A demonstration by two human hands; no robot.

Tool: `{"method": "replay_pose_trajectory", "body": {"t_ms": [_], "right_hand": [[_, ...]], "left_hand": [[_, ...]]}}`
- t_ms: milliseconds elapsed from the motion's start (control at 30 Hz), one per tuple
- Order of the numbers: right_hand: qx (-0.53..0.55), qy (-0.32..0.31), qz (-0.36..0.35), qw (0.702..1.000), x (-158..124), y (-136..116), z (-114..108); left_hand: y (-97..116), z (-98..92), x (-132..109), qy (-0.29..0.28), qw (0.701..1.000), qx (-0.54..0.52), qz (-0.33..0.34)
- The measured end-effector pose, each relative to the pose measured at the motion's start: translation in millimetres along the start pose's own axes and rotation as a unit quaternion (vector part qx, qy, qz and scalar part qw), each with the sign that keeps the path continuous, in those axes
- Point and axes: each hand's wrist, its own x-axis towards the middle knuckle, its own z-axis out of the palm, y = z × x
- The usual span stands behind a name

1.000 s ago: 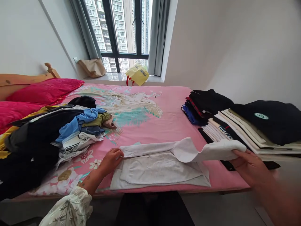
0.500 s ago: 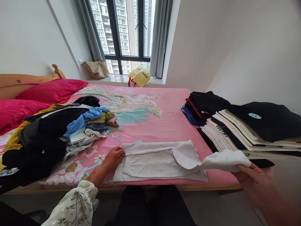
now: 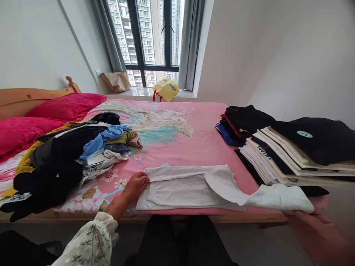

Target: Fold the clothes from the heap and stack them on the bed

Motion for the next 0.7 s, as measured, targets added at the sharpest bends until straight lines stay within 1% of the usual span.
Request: {"method": "replay_pose_trajectory", "body": {"t_ms": [100, 167, 267, 300, 367, 433, 467, 500, 567, 633, 700], "right_hand": [[0.002, 0.005, -0.009, 1.000, -1.8, 2.7, -1.3], [0.000, -0.006, 0.002, 1.000, -2.1, 7.3, -2.7], [0.005, -0.021, 0.026, 0.999, -3.5, 15.1, -3.7], [0.008, -0.020, 0.033, 0.999, -4.3, 17.6, -3.8], [0.008, -0.018, 0.033, 0.999, -5.7, 22.3, -4.5], [-0.002, -0.028, 0.015, 0.999, -6.5, 27.8, -7.1], [-0.009, -0.041, 0.005, 0.999, -6.5, 31.2, -9.7], [-0.012, -0.060, -0.005, 0.998, -6.2, 34.9, -13.1], [-0.014, -0.108, -0.019, 0.994, -4.7, 43.3, -22.1], [-0.022, -0.163, -0.026, 0.986, -2.0, 51.6, -31.9], [-0.037, -0.203, -0.034, 0.978, 1.2, 58.9, -40.0]], "left_hand": [[-1.3, -0.2, 0.0, -0.006, 1.000, 0.011, 0.004], [1.1, -0.7, 2.3, -0.005, 1.000, 0.021, 0.005], [12.0, 2.2, 9.8, 0.000, 1.000, 0.024, 0.015], [16.7, 4.7, 13.1, -0.010, 0.999, 0.020, 0.027], [24.4, 11.2, 19.7, -0.066, 0.997, 0.022, 0.025], [27.2, 17.5, 25.6, -0.135, 0.990, 0.039, -0.020], [26.7, 19.6, 28.3, -0.160, 0.985, 0.049, -0.050], [25.5, 20.6, 31.0, -0.174, 0.980, 0.057, -0.077], [23.7, 19.9, 37.3, -0.191, 0.973, 0.069, -0.107], [26.9, 17.6, 45.7, -0.204, 0.967, 0.098, -0.119], [37.7, 18.1, 55.3, -0.193, 0.968, 0.124, -0.101]]}}
